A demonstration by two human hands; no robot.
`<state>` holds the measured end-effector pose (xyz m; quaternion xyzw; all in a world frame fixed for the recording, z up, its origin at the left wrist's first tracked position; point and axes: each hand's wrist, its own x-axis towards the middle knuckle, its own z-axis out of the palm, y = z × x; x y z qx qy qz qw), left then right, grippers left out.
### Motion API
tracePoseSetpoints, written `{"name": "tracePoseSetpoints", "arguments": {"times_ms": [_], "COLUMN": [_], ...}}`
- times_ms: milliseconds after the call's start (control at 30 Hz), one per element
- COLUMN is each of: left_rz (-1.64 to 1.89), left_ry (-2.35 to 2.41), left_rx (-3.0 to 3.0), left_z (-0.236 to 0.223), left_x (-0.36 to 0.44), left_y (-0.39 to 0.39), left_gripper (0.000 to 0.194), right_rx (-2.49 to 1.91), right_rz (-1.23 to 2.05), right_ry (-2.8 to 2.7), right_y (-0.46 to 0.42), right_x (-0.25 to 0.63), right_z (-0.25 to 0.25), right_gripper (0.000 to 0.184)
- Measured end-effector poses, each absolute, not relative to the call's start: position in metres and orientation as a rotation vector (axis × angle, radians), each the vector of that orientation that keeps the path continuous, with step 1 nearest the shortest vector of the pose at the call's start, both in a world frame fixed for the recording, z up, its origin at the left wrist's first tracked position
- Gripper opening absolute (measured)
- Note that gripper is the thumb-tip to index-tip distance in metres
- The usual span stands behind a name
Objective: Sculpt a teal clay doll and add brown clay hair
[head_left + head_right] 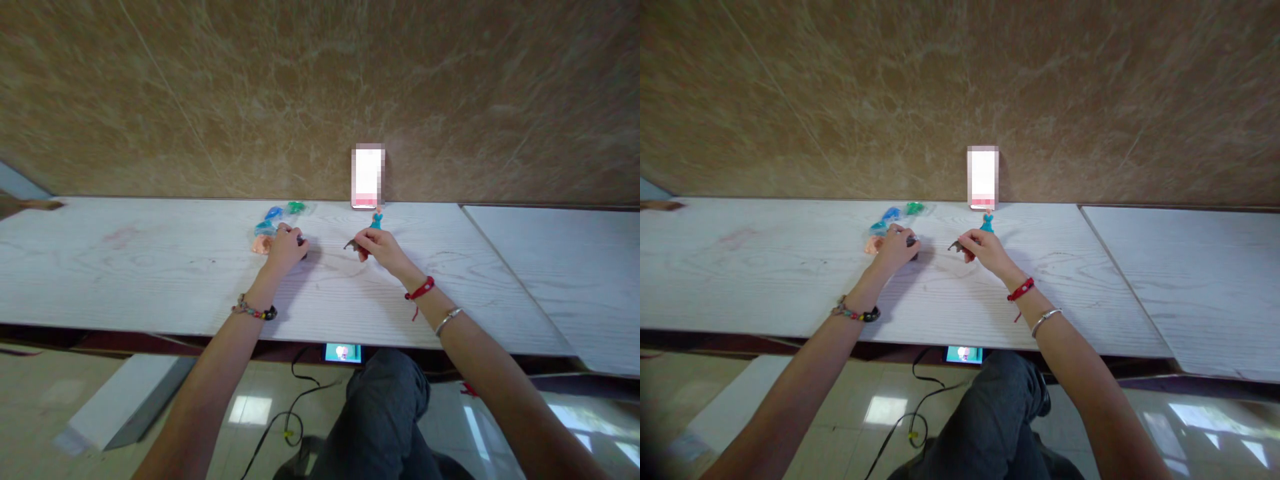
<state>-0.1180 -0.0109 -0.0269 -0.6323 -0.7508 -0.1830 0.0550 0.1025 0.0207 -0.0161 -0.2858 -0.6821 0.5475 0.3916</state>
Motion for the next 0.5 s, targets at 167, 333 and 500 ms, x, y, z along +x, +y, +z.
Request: {"name": "tracePoseSetpoints", "arguments": {"times_ms": [167, 333, 500], "left_rz": [-0.577, -0.760, -0.797], "left_ry": [-2.254, -1.983, -1.454], "left_rx": [-1.866, -1.882, -2.380], "left_z": [-0.025, -0.023, -0.023], "left_x": [-0.119, -0.109, -0.084], "left_y": [-0.014, -0.018, -0.020], "left_gripper": [0.035, 0.046, 0.038], "right_rx": [-0.790, -0.875, -0.899], "right_rz": [1.376, 1.281, 1.219], "right_ry": [-1.719, -1.752, -1.760], "right_y": [0.026, 0.030, 0.028], "right_x": [0.102, 0.103, 0.101], "right_z": [-0.024, -0.030, -0.030], "right_gripper": [0.027, 0.024, 0.026]}}
